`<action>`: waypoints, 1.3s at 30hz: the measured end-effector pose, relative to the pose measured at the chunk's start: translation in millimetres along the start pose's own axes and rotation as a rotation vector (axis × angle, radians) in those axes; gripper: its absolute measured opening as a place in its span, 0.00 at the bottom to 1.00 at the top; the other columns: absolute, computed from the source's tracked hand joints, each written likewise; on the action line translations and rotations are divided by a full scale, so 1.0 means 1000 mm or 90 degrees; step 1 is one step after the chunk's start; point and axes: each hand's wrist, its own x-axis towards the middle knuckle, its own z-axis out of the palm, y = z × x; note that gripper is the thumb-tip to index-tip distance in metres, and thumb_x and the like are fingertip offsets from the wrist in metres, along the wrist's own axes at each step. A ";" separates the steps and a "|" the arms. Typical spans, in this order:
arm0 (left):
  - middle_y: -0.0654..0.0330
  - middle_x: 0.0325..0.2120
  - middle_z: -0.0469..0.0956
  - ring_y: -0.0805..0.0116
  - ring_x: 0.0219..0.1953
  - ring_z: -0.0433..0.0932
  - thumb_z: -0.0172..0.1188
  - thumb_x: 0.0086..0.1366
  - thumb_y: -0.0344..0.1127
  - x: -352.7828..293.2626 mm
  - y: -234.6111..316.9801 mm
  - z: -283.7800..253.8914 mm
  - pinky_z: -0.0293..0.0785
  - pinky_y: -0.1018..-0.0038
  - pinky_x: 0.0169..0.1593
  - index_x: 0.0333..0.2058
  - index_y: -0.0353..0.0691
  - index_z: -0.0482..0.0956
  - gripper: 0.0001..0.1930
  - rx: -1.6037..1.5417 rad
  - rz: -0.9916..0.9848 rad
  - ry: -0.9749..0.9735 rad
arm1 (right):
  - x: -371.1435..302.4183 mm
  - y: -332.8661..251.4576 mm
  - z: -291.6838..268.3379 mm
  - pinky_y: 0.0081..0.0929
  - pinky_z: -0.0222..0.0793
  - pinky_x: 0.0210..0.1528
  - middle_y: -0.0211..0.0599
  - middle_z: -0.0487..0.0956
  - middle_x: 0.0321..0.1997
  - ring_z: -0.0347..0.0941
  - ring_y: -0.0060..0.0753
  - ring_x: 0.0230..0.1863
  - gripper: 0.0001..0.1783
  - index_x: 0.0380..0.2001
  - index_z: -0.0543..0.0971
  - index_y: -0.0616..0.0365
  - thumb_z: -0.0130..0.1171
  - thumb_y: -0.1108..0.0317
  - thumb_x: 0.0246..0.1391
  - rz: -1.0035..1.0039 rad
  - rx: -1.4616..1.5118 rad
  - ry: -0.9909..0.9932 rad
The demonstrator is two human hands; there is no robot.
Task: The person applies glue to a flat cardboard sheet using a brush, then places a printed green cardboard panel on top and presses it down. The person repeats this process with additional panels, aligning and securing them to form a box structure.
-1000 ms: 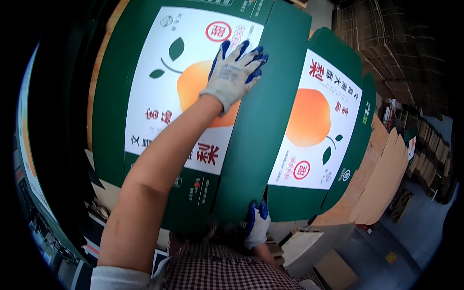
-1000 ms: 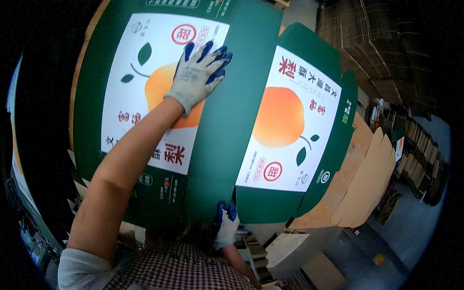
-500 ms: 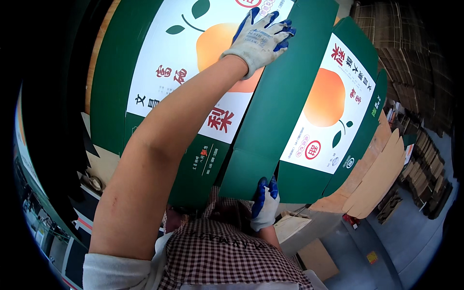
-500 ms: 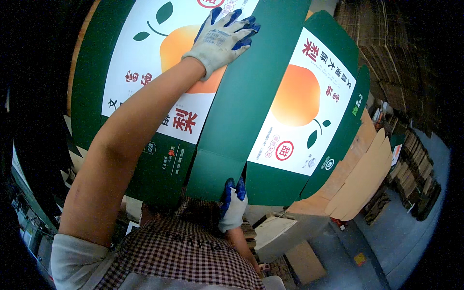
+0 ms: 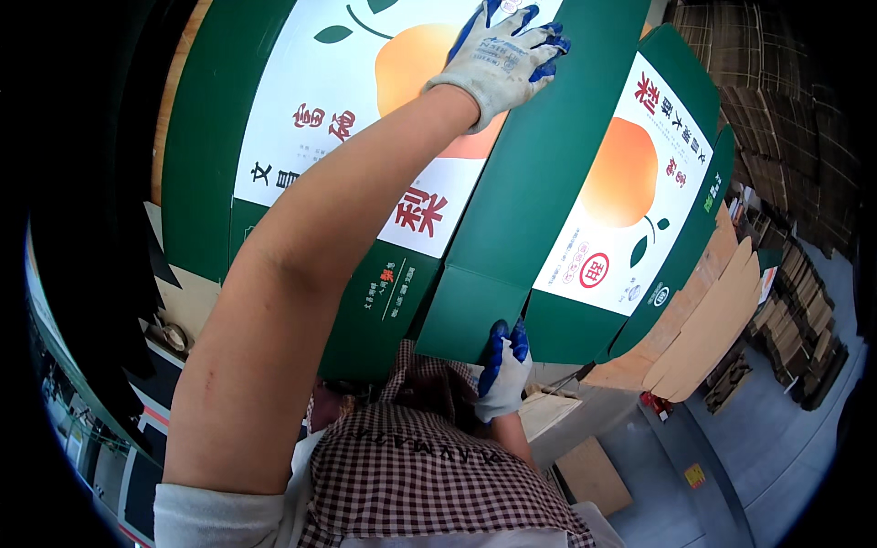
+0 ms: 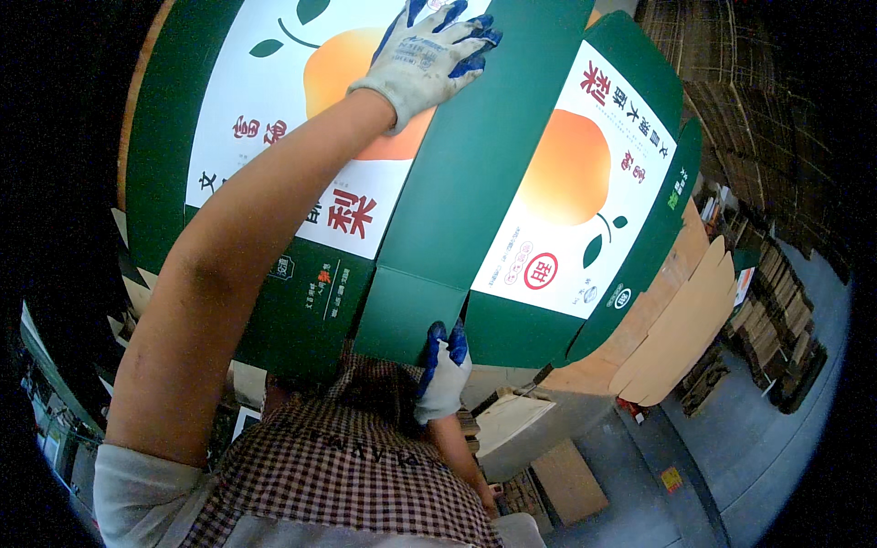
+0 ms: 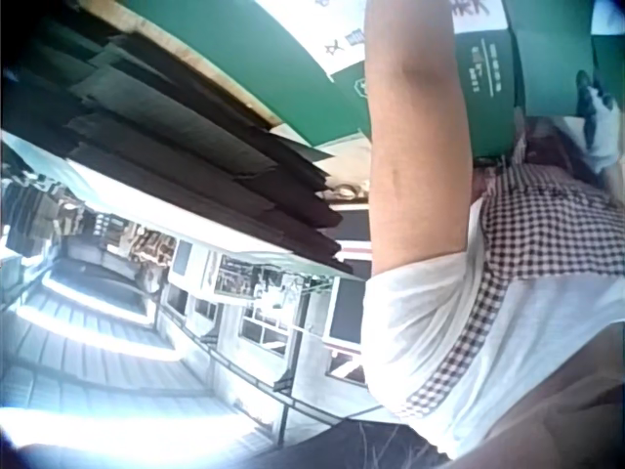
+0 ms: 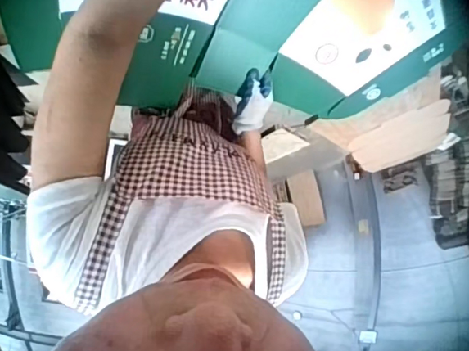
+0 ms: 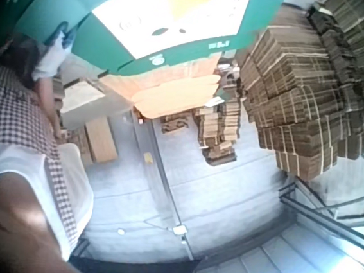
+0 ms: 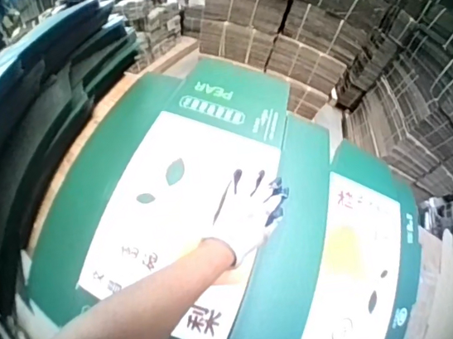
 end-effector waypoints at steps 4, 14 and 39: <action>0.60 0.57 0.55 0.59 0.61 0.47 0.40 0.59 0.47 0.001 -0.001 0.001 0.37 0.51 0.60 0.52 0.48 0.63 0.23 0.012 0.005 -0.016 | 0.000 0.001 0.001 0.17 0.62 0.42 0.31 0.72 0.41 0.66 0.19 0.38 0.19 0.47 0.67 0.65 0.50 0.68 0.54 0.002 0.016 0.013; 0.60 0.57 0.55 0.59 0.61 0.47 0.40 0.60 0.47 0.002 0.001 0.003 0.37 0.51 0.60 0.53 0.48 0.63 0.23 0.009 0.010 -0.009 | 0.003 0.007 0.002 0.16 0.62 0.41 0.30 0.72 0.39 0.65 0.18 0.37 0.19 0.47 0.67 0.65 0.52 0.69 0.53 -0.017 0.022 0.026; 0.64 0.57 0.56 0.64 0.61 0.49 0.40 0.61 0.48 -0.003 -0.003 0.008 0.39 0.55 0.61 0.54 0.52 0.61 0.23 0.101 -0.042 -0.031 | -0.010 0.017 -0.025 0.28 0.64 0.44 0.42 0.74 0.40 0.70 0.34 0.40 0.17 0.44 0.70 0.63 0.51 0.72 0.49 -0.115 -0.363 0.024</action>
